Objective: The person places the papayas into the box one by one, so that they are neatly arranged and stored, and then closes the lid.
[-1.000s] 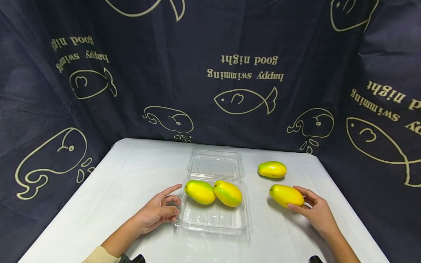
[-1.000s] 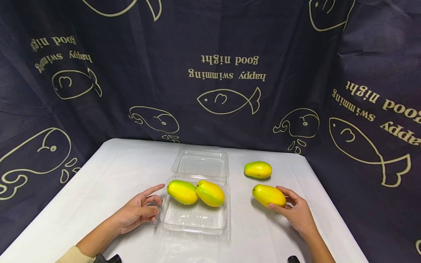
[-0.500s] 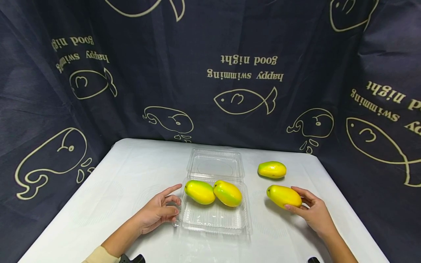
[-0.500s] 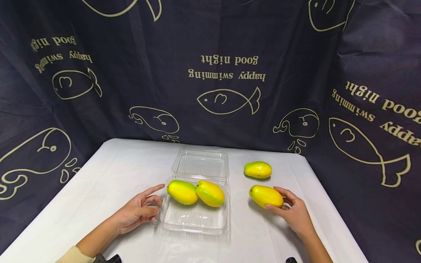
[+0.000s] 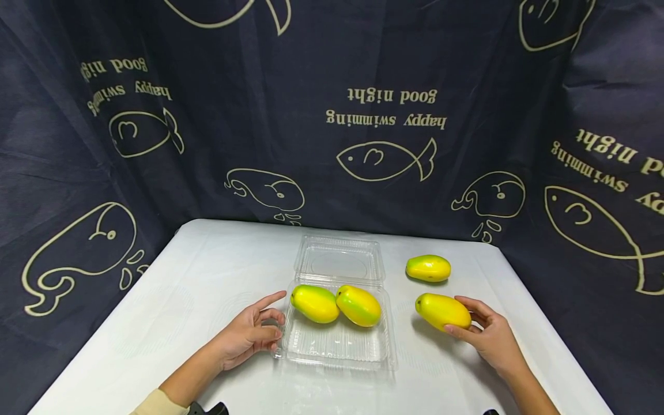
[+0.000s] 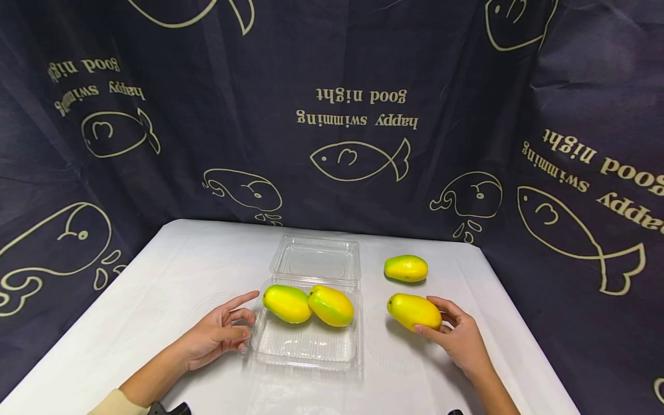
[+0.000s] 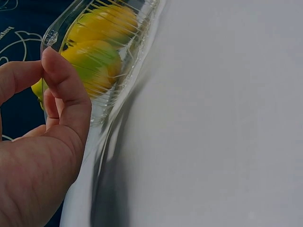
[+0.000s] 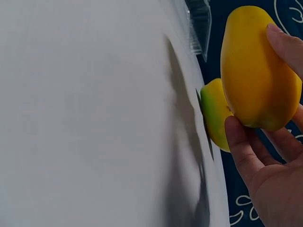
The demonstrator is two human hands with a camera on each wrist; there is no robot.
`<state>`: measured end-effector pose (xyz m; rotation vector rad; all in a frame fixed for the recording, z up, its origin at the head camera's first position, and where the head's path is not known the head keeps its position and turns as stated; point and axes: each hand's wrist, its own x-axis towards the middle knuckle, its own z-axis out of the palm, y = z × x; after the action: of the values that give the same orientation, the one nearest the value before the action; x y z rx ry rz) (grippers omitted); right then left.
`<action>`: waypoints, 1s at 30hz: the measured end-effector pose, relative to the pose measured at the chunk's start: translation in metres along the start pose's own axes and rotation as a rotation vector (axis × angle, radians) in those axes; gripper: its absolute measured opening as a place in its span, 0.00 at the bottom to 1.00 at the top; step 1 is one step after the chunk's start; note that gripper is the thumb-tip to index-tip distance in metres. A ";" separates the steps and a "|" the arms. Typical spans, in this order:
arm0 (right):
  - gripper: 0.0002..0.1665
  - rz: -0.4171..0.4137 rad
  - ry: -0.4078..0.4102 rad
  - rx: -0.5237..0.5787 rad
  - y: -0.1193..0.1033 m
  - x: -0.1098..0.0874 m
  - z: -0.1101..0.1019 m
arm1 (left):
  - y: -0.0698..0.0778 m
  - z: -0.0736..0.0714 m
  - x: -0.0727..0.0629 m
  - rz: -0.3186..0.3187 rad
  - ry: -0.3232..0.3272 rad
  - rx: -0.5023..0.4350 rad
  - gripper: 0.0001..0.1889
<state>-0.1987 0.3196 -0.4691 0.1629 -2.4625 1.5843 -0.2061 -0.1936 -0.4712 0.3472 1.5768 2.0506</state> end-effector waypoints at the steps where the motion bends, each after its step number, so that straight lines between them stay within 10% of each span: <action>1: 0.38 -0.002 -0.002 0.003 -0.001 0.000 0.001 | 0.000 0.000 0.000 0.001 -0.001 0.000 0.49; 30: 0.40 -0.017 -0.061 0.048 -0.020 -0.009 0.016 | 0.000 0.001 0.000 -0.003 0.007 0.007 0.49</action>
<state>-0.1878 0.2965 -0.4600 0.2423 -2.4625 1.6556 -0.2057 -0.1930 -0.4715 0.3400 1.5880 2.0466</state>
